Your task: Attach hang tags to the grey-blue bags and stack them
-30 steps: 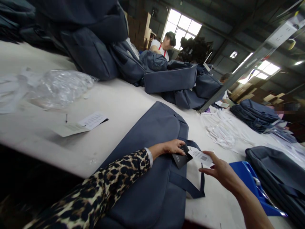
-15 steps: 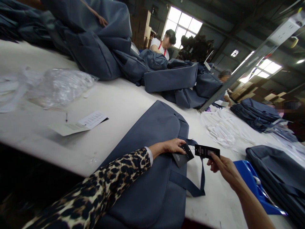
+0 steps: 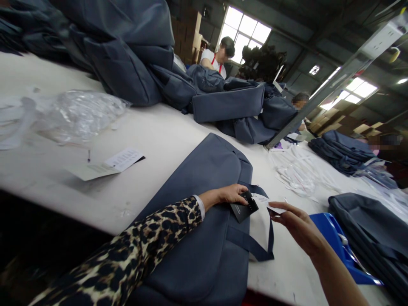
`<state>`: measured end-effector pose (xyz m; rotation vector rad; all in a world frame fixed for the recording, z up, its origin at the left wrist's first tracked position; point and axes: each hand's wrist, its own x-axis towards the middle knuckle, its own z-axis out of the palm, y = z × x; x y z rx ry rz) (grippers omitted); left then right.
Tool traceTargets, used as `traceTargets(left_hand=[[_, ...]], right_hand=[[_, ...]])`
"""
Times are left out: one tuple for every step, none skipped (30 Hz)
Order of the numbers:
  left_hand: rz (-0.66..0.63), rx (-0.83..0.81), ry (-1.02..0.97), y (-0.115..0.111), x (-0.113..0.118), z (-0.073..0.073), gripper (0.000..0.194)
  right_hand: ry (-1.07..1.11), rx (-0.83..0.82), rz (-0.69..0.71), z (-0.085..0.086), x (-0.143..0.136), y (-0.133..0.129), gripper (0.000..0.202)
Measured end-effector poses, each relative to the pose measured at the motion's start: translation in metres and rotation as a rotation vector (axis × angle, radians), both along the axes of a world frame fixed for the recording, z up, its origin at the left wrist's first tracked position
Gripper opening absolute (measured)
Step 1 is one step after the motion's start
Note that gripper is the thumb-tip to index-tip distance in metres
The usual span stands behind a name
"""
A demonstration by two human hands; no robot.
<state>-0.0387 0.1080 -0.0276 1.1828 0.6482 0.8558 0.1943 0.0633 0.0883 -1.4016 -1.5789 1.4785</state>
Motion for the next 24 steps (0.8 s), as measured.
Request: traceTargets(left_hand=[[0.0, -0.001, 0.0, 0.0, 0.0, 0.0, 0.028], [-0.001, -0.001, -0.001, 0.0, 0.0, 0.0, 0.029], [-0.001, -0.002, -0.003, 0.0, 0.0, -0.001, 0.03], [-0.001, -0.004, -0.006, 0.0, 0.0, -0.001, 0.03], [-0.001, -0.006, -0.01, 0.001, 0.0, -0.001, 0.03], [0.0, -0.01, -0.015, 0.001, 0.0, -0.002, 0.03], [0.0, -0.014, -0.02, 0.001, 0.001, -0.002, 0.03], [-0.003, -0.019, -0.027, 0.001, 0.001, -0.001, 0.029], [-0.006, -0.026, -0.034, 0.001, 0.001, -0.001, 0.029], [-0.01, -0.032, -0.042, 0.0, 0.001, 0.0, 0.029], [-0.014, -0.038, -0.049, 0.0, 0.001, 0.0, 0.029], [-0.015, -0.044, -0.054, -0.001, 0.001, 0.001, 0.028], [-0.015, -0.048, -0.058, -0.001, 0.001, 0.002, 0.028], [-0.014, -0.051, -0.061, -0.001, 0.0, 0.002, 0.027], [-0.015, -0.053, -0.062, -0.002, 0.0, 0.003, 0.027], [-0.018, -0.056, -0.063, -0.002, 0.0, 0.003, 0.027], [-0.023, -0.059, -0.065, -0.002, 0.0, 0.003, 0.027], [-0.029, -0.062, -0.068, -0.001, 0.0, 0.003, 0.028], [-0.034, -0.065, -0.07, -0.001, 0.0, 0.002, 0.028], [-0.035, -0.066, -0.073, -0.001, 0.0, 0.002, 0.028], [-0.034, -0.066, -0.073, 0.0, 0.0, 0.001, 0.028], [-0.028, -0.064, -0.072, 0.0, 0.001, 0.0, 0.028], [-0.02, -0.06, -0.069, 0.0, 0.001, 0.0, 0.028], [-0.014, -0.057, -0.066, 0.0, 0.001, 0.0, 0.028]], right_hand=[[-0.011, -0.005, 0.039, 0.001, -0.002, -0.001, 0.041], [-0.049, 0.009, 0.059, 0.002, -0.003, -0.001, 0.041], [-0.119, 0.047, 0.055, 0.001, -0.004, -0.001, 0.041], [-0.213, 0.105, 0.034, -0.001, -0.005, 0.0, 0.041], [-0.311, 0.184, 0.004, -0.004, -0.005, 0.002, 0.04], [-0.407, 0.273, -0.022, -0.006, -0.006, 0.003, 0.04], [-0.498, 0.368, -0.035, -0.009, -0.006, 0.005, 0.041], [-0.583, 0.469, -0.029, -0.01, -0.006, 0.007, 0.043], [-0.664, 0.577, -0.003, -0.01, -0.006, 0.008, 0.047], [-0.747, 0.696, 0.033, -0.01, -0.006, 0.008, 0.051], [-0.834, 0.814, 0.086, -0.009, -0.007, 0.008, 0.054], [-0.914, 0.923, 0.157, -0.007, -0.007, 0.008, 0.055], [-0.979, 1.018, 0.238, -0.005, -0.007, 0.007, 0.052], [-1.038, 1.095, 0.312, -0.003, -0.007, 0.006, 0.047], [-1.096, 1.156, 0.361, -0.002, -0.007, 0.004, 0.041], [-1.152, 1.206, 0.378, -0.001, -0.008, 0.003, 0.035], [-1.203, 1.248, 0.363, 0.0, -0.008, 0.001, 0.031], [-1.25, 1.284, 0.319, 0.0, -0.008, -0.001, 0.028], [-1.294, 1.306, 0.26, -0.001, -0.008, -0.003, 0.026], [-1.336, 1.312, 0.206, -0.002, -0.008, -0.004, 0.026], [-1.373, 1.299, 0.169, -0.003, -0.008, -0.006, 0.026], [-1.402, 1.268, 0.139, -0.005, -0.008, -0.007, 0.027], [-1.417, 1.22, 0.112, -0.007, -0.007, -0.008, 0.027], [-1.416, 1.162, 0.082, -0.009, -0.006, -0.008, 0.028]])
